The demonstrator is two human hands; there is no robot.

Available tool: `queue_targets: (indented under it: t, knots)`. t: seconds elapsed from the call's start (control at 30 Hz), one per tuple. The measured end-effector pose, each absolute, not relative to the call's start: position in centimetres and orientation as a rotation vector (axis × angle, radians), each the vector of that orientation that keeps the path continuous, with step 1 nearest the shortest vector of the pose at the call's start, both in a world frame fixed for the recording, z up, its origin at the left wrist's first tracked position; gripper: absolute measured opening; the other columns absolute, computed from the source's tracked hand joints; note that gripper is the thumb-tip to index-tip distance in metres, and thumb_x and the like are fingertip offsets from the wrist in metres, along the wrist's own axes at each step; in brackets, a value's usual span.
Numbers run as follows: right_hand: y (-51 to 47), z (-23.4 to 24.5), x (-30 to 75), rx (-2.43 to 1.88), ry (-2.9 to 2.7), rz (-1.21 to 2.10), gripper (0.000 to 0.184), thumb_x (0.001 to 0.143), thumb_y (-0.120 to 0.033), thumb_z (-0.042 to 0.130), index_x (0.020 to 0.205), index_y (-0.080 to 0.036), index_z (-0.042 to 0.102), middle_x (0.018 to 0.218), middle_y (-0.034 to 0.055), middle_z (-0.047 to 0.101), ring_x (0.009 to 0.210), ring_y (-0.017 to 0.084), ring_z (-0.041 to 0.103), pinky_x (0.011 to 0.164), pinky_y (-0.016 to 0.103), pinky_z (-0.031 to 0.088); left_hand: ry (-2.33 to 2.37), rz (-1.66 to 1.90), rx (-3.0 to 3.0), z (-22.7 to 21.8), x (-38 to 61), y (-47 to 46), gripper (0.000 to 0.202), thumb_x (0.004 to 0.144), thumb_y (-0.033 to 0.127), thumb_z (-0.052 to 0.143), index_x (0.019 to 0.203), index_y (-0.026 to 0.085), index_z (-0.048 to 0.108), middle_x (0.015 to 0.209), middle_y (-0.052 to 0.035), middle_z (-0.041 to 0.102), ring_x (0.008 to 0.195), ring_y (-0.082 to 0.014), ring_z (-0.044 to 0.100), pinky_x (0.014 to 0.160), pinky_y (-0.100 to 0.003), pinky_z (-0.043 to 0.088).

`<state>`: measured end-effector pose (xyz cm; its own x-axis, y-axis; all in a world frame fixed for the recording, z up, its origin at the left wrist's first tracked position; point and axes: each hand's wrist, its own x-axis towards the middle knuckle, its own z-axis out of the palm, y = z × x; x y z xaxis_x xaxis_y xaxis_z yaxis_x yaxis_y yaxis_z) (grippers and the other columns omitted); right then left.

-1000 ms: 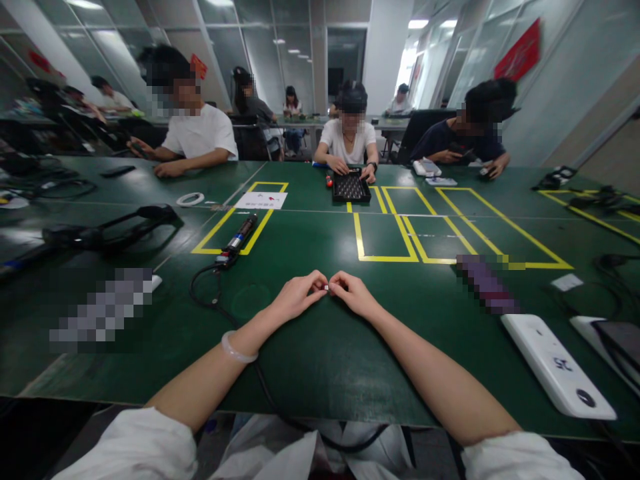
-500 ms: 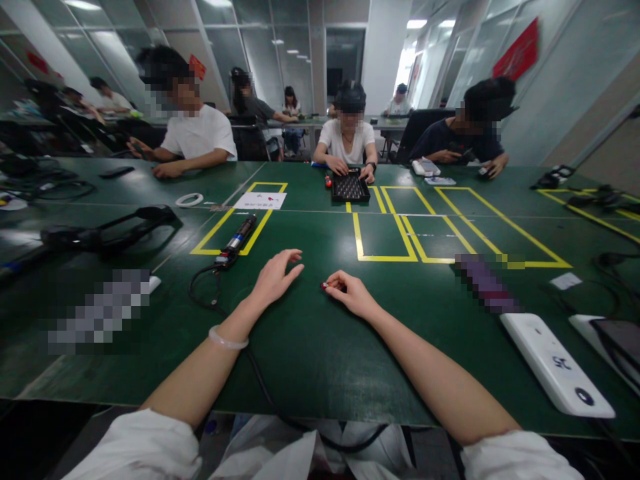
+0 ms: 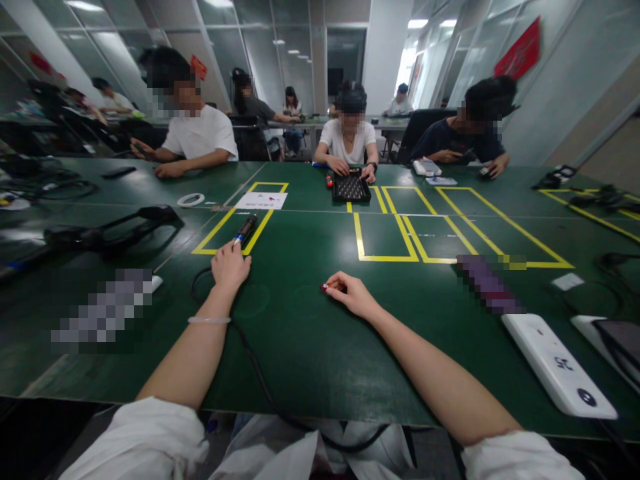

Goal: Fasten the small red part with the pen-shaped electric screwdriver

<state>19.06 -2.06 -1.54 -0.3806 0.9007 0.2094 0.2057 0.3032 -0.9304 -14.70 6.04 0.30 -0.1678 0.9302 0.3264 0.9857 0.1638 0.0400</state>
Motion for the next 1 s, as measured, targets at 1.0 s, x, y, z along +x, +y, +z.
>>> queue_targets:
  t: [1.0]
  knots:
    - [-1.9, -1.6, 19.1, -1.019, -1.810, 1.084, 0.021, 0.085, -0.037, 0.062, 0.092, -0.017, 0.061, 0.079, 0.0014, 0.064, 0.072, 0.013, 0.058, 0.069, 0.026, 0.046, -2.512, -0.323, -1.865, 1.9, -18.8, 10.3, 0.058, 0.085, 0.053, 0.046, 0.134, 0.021, 0.052, 0.125, -0.0215, 0.056, 0.107, -0.0399, 0.057, 0.082, -0.050, 0.047]
